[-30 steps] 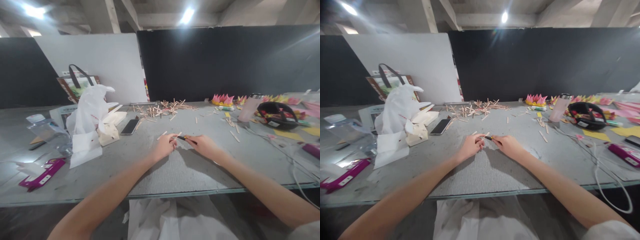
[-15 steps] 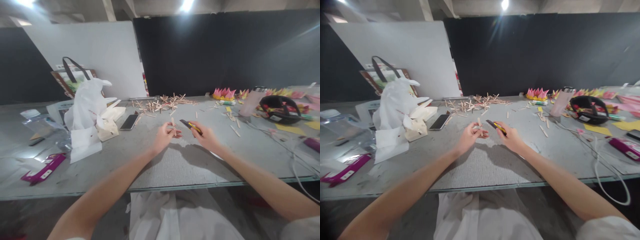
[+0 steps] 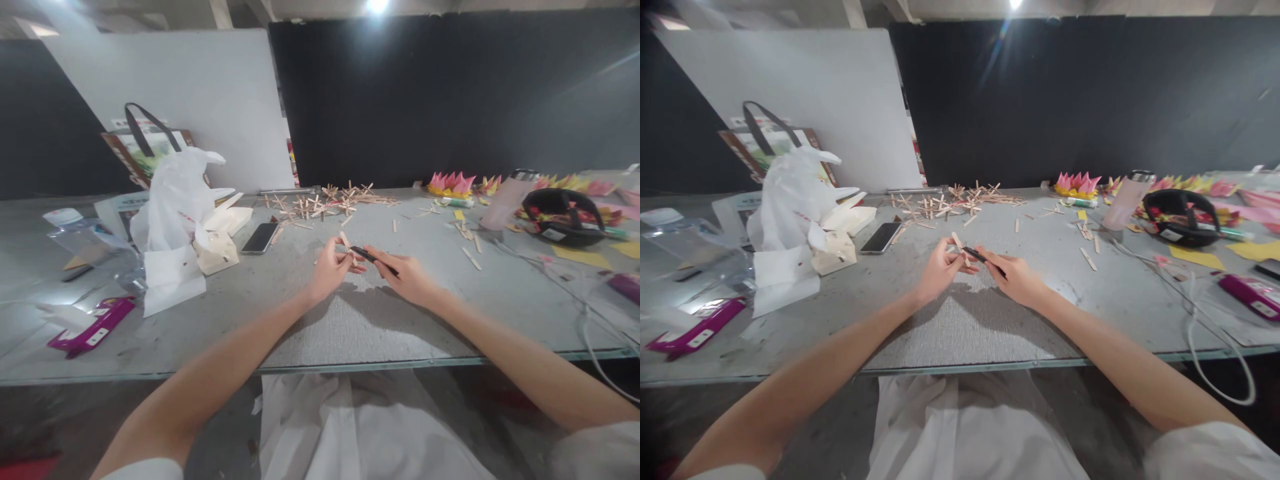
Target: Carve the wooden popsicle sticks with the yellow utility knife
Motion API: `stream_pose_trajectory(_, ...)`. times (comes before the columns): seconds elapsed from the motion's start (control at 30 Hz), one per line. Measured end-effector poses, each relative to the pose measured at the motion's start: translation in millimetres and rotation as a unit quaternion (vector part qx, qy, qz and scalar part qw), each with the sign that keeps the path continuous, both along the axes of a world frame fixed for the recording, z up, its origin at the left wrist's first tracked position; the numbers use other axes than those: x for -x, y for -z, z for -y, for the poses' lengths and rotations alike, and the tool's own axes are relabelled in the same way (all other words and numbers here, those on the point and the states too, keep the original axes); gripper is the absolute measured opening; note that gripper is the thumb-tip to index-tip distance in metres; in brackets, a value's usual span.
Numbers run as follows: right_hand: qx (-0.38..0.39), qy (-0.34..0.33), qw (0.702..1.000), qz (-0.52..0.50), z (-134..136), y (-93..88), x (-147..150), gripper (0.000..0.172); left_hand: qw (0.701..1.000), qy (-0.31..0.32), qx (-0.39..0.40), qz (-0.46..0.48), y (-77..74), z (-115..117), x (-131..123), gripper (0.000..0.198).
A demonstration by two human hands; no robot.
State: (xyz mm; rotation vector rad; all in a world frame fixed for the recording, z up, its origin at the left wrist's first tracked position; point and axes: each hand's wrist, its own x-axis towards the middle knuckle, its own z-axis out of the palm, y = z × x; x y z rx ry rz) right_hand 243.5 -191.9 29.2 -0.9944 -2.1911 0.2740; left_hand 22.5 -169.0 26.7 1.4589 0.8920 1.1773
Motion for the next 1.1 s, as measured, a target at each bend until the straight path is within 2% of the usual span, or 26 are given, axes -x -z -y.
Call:
stream_pose_trajectory(0.37, 0.000, -0.004, 1.000, 0.014, -3, 2.8, -1, 0.053, 1.000, 0.003, -0.017, -0.011, 2.2, 0, 1, 0.033)
stream_pose_trajectory(0.57, -0.005, 0.000, 1.000, 0.030, -2, 7.0, 2, 0.054, 0.993, -0.039, -0.054, -0.095, 7.2, 0, 4, 0.029)
stream_pose_trajectory(0.8, 0.000, 0.000, 1.000, 0.021, -1, 8.7, 5, 0.054, 0.979, -0.056, -0.083, -0.176, 7.9, 1, 8, 0.026)
stream_pose_trajectory(1.1, 0.013, 0.003, 1.000, -0.006, -3, 13.8, 7, 0.054, 0.977, -0.047, -0.100, -0.181, 6.5, 0, 7, 0.019)
